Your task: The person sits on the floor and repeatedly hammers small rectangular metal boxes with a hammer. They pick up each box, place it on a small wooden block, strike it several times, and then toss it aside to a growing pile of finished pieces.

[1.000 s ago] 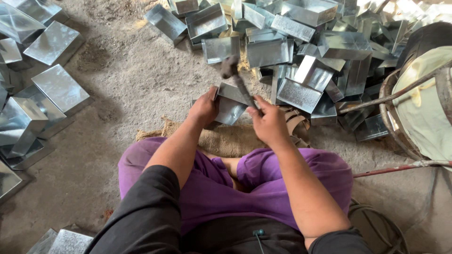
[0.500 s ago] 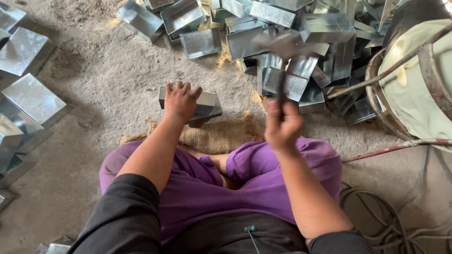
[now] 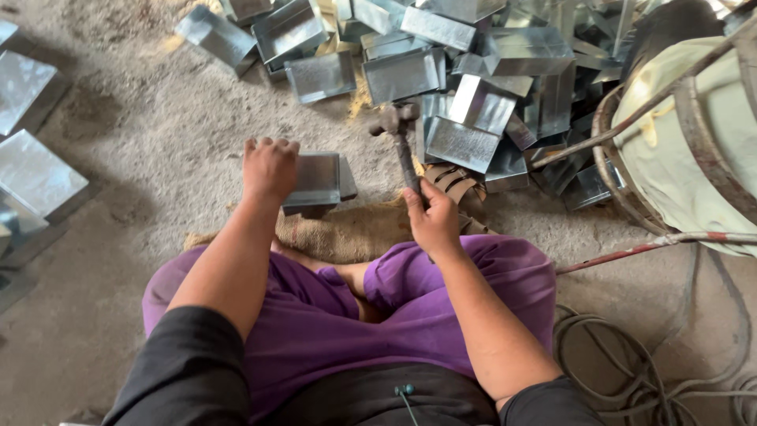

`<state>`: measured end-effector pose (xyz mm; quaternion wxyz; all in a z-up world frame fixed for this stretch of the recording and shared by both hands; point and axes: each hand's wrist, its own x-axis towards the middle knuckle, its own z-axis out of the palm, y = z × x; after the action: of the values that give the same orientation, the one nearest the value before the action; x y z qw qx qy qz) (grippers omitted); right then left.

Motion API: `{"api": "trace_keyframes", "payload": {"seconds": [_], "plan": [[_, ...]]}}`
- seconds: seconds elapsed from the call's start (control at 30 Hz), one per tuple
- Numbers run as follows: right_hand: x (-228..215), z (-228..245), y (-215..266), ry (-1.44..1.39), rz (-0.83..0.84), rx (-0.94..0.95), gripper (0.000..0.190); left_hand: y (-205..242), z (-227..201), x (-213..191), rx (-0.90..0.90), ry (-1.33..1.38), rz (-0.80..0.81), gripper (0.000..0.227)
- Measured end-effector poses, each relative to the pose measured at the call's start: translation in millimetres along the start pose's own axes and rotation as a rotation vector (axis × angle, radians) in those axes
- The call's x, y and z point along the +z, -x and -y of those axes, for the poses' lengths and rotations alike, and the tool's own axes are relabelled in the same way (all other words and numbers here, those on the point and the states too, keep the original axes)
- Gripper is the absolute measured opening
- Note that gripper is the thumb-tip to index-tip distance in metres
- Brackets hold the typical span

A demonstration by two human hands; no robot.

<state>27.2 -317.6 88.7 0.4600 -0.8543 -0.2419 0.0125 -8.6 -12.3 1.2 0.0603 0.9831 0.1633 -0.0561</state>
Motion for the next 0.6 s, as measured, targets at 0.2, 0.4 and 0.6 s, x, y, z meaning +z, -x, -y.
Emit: {"api": "trace_keyframes", "payload": {"seconds": [0.2, 0.4, 0.6], "plan": [[-13.5, 5.3, 16.4, -0.076, -0.002, -0.099, 0.025, 6.0, 2.4, -19.8, -0.082, 0.093, 0.301, 0.099], [17.5, -32.2, 24.0, 0.091, 0.134, -0.117, 0.035, 11.5, 3.8, -26.8, -0.009, -0.071, 0.337, 0.141], [30.3, -44.9, 17.4, 0.129, 0.186, -0.05, 0.041, 6.0, 10.1, -20.7, 0.019, -0.031, 0.242, 0.135]]}}
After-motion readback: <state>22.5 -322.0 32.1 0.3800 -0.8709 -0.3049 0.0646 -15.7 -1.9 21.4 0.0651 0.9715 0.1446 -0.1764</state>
